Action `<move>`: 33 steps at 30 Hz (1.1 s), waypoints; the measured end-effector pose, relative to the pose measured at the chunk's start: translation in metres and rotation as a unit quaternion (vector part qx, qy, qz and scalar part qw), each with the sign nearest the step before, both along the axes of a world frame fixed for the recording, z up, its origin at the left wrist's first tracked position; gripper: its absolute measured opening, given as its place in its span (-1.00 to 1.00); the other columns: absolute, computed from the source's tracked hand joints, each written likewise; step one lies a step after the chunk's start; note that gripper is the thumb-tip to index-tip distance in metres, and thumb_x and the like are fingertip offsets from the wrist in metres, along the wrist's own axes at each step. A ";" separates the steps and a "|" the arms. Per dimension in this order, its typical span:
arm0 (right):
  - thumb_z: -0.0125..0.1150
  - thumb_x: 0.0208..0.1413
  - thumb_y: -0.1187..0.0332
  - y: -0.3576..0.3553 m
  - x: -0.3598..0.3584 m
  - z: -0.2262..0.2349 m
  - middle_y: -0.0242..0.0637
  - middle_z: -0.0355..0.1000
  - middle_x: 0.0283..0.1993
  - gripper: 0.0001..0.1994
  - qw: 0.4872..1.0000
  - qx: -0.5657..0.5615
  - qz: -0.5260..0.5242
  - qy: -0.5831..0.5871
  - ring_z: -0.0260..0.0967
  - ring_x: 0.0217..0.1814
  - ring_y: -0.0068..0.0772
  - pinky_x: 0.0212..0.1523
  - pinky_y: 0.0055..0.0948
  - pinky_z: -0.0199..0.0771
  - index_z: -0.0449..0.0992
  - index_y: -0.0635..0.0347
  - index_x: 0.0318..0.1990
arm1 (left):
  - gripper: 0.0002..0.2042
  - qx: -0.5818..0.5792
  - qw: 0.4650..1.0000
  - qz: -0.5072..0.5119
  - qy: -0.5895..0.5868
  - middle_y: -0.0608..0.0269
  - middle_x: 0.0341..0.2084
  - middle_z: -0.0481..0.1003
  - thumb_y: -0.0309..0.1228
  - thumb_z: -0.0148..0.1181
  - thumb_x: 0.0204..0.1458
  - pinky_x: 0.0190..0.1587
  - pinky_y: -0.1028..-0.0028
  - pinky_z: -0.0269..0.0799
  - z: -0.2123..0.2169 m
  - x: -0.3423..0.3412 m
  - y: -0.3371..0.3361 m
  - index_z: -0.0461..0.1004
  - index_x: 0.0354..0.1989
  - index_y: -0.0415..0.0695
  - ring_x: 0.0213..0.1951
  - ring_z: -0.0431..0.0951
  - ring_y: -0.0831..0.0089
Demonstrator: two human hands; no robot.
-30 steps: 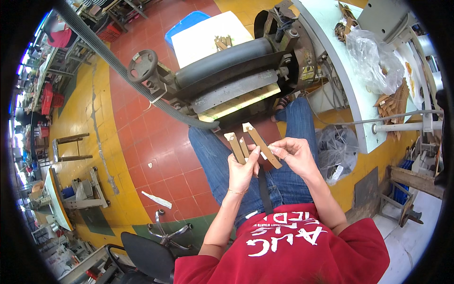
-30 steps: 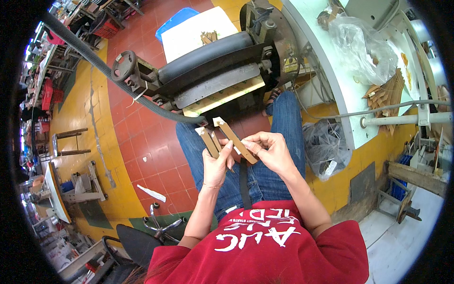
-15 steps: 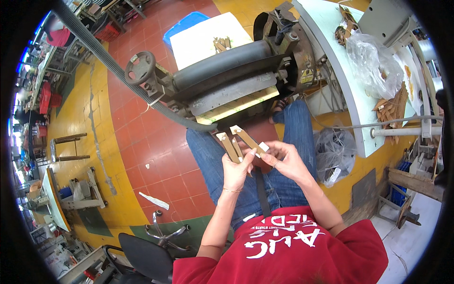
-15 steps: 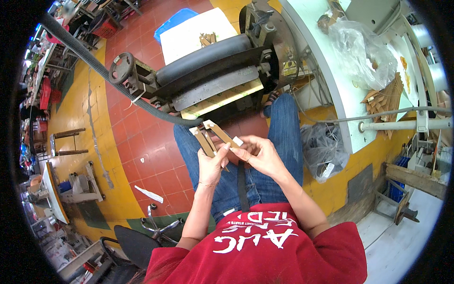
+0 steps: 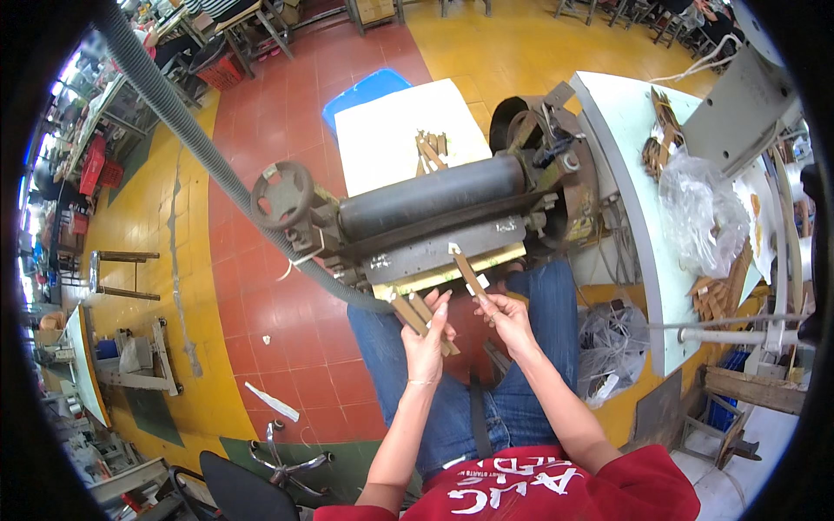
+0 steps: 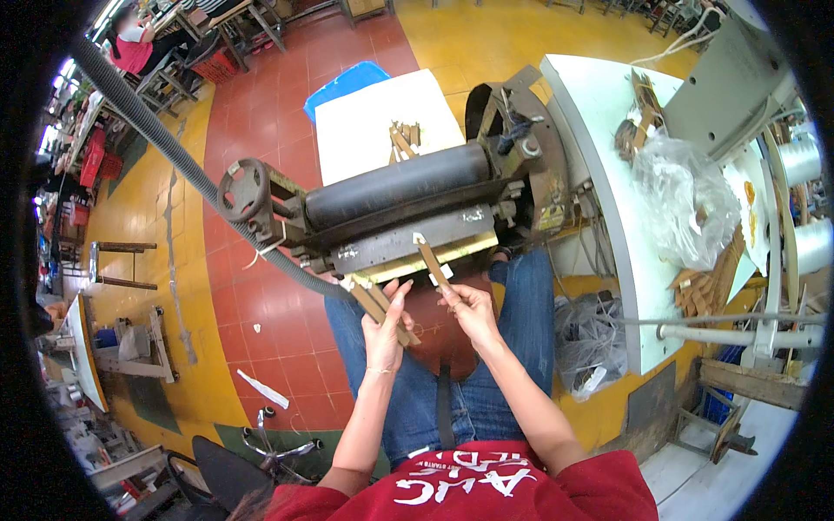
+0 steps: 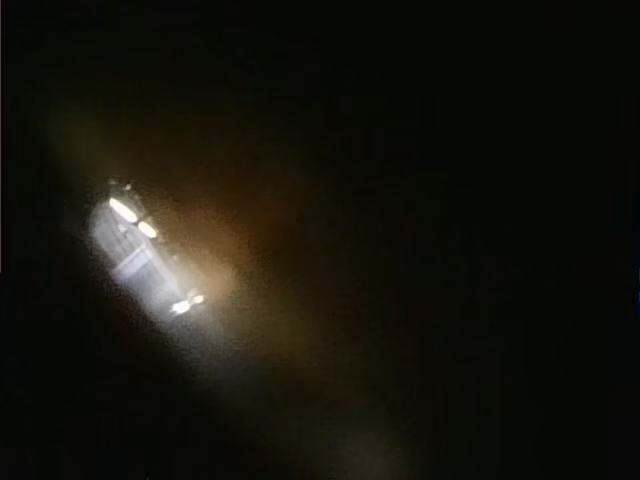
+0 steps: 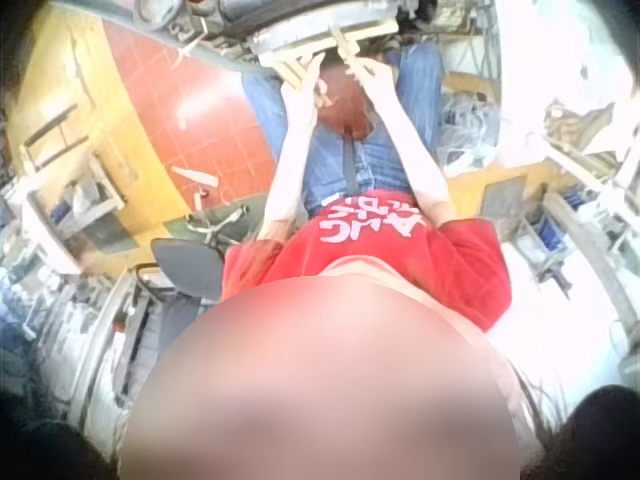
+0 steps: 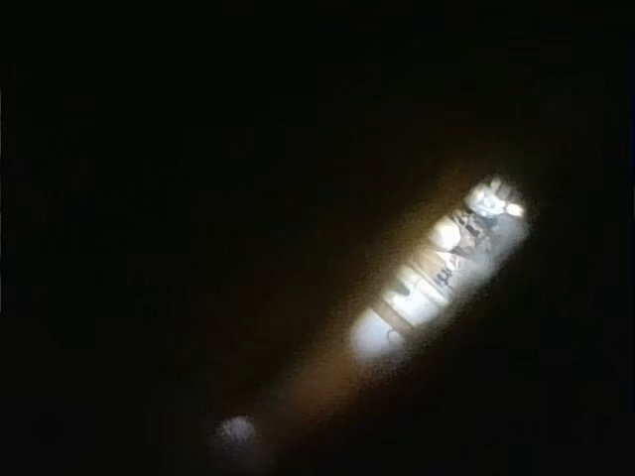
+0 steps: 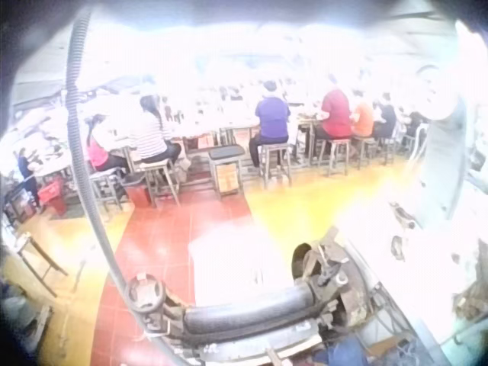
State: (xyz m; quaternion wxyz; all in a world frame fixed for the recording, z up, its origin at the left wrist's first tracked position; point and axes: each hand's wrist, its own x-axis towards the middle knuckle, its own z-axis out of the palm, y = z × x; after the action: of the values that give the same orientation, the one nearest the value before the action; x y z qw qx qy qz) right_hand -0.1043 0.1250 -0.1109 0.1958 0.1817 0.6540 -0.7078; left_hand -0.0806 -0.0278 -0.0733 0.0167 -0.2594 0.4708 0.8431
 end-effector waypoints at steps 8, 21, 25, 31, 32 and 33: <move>0.10 0.18 0.16 -0.015 -0.054 -0.014 -0.36 0.49 -0.32 -0.68 0.976 -0.183 -0.114 -0.036 0.34 -0.40 -0.70 -0.39 -0.71 0.38 0.48 0.26 -0.11 | -0.61 0.098 0.990 0.009 -0.101 -0.01 -0.11 0.48 -0.38 0.06 0.16 -0.51 0.61 0.32 -0.020 0.020 -0.019 0.27 0.09 -0.35 -0.57 0.36 0.62; 0.11 0.18 0.34 0.001 -0.009 -0.010 -0.22 0.52 -0.23 -0.76 0.981 -0.106 -0.120 -0.106 0.41 -0.36 -0.61 -0.31 -0.64 0.43 0.47 0.29 -0.07 | -0.57 0.182 0.978 -0.059 -0.081 -0.01 -0.09 0.45 -0.23 -0.15 0.22 -0.41 0.50 0.37 -0.024 0.002 0.001 0.24 0.11 -0.32 -0.45 0.42 0.43; 0.13 0.16 0.35 -0.011 -0.005 0.008 -0.22 0.51 -0.23 -0.76 0.965 -0.138 -0.177 -0.132 0.42 -0.35 -0.60 -0.28 -0.62 0.46 0.48 0.30 -0.08 | -0.57 0.180 0.978 -0.060 -0.090 0.00 -0.09 0.45 -0.23 -0.14 0.22 -0.41 0.50 0.37 -0.025 0.007 0.003 0.24 0.11 -0.32 -0.45 0.42 0.44; 0.12 0.18 0.25 -0.020 -0.055 0.006 -0.15 0.47 -0.10 -0.64 0.960 -0.217 -0.160 -0.074 0.46 -0.18 -0.48 -0.16 -0.53 0.47 0.38 0.26 0.04 | -0.59 0.187 0.976 -0.051 -0.098 -0.02 -0.08 0.45 -0.26 -0.16 0.23 -0.41 0.52 0.39 -0.023 0.014 -0.001 0.24 0.13 -0.32 -0.44 0.43 0.46; 0.12 0.18 0.23 -0.020 -0.054 0.007 -0.13 0.45 -0.07 -0.61 0.960 -0.202 -0.168 -0.094 0.46 -0.15 -0.45 -0.13 -0.51 0.46 0.34 0.26 0.08 | -0.59 0.195 0.976 -0.050 -0.085 -0.04 -0.07 0.44 -0.27 -0.16 0.24 -0.40 0.53 0.39 -0.022 0.013 -0.003 0.23 0.14 -0.32 -0.45 0.43 0.47; 0.11 0.18 0.21 -0.018 -0.046 0.009 -0.11 0.44 -0.04 -0.57 0.963 -0.181 -0.174 -0.095 0.46 -0.12 -0.41 -0.10 -0.49 0.45 0.29 0.26 0.12 | -0.58 0.196 0.976 -0.052 -0.084 -0.04 -0.04 0.42 -0.26 -0.19 0.24 -0.37 0.51 0.41 -0.022 0.012 -0.005 0.22 0.15 -0.32 -0.41 0.45 0.45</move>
State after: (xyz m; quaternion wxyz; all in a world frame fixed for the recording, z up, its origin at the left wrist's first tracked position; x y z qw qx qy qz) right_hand -0.1503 0.1068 -0.1019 0.1603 0.3208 0.4515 -0.8170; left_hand -0.0683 -0.0325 -0.0954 0.1503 -0.2962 0.3059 0.8923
